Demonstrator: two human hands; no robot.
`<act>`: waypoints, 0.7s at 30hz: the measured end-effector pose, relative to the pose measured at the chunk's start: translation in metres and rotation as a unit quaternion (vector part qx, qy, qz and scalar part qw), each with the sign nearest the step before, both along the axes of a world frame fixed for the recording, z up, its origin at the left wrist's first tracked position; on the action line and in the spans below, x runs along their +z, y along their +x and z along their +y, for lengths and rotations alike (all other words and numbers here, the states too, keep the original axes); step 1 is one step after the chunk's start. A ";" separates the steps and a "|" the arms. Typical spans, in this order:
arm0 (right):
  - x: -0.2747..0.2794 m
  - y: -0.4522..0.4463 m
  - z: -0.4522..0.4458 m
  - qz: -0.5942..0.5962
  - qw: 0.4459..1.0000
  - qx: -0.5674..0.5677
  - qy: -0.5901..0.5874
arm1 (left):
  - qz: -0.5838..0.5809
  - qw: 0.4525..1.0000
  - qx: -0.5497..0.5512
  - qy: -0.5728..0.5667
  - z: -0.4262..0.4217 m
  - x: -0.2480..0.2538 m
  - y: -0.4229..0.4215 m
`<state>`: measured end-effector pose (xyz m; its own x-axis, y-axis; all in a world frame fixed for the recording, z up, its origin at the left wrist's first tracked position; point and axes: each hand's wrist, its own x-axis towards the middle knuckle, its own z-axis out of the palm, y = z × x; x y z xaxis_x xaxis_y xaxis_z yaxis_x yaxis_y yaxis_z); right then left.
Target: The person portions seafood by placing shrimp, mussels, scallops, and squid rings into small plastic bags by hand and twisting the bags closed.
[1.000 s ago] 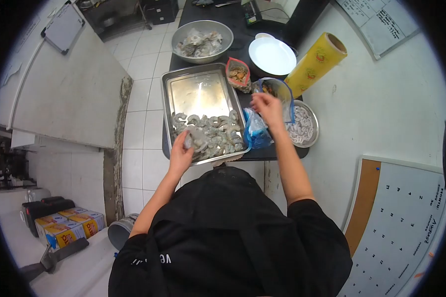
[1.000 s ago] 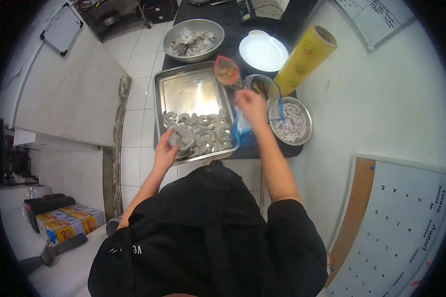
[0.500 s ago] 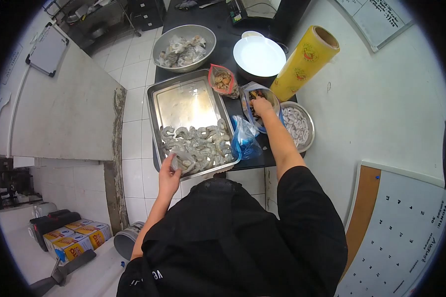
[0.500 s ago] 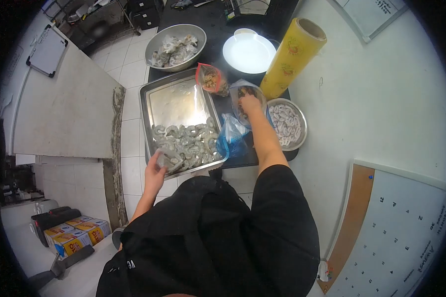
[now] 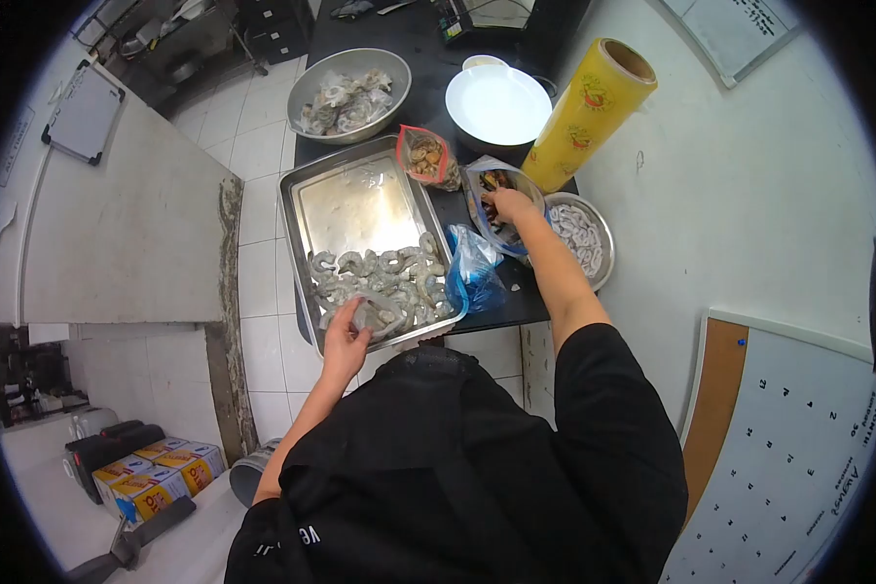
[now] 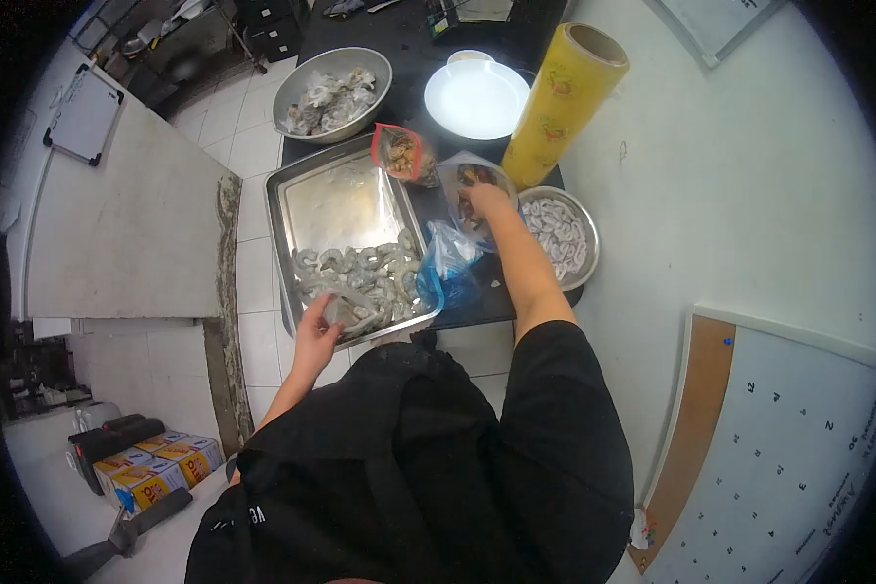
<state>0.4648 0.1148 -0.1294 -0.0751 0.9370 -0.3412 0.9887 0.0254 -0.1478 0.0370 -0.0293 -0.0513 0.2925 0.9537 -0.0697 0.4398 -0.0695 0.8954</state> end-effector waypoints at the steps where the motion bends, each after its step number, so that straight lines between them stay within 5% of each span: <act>1: -0.024 0.006 0.006 -0.028 0.999 0.011 0.011 | 0.003 1.000 -0.001 -0.006 0.001 0.002 0.002; 9: -0.023 0.006 -0.002 -0.024 0.996 0.012 0.081 | -0.010 0.999 -0.002 -0.053 0.002 0.002 0.004; 15: -0.010 0.017 0.018 0.005 1.000 0.008 -0.023 | 0.005 0.998 0.003 -0.067 0.001 0.008 0.005; 18: -0.002 0.019 0.018 0.135 0.972 -0.161 0.107 | 0.006 0.998 0.004 -0.063 0.001 0.012 0.006; 21: 0.018 0.015 0.019 0.230 0.937 -0.263 -0.018 | 0.019 0.998 0.005 -0.059 0.000 0.015 0.005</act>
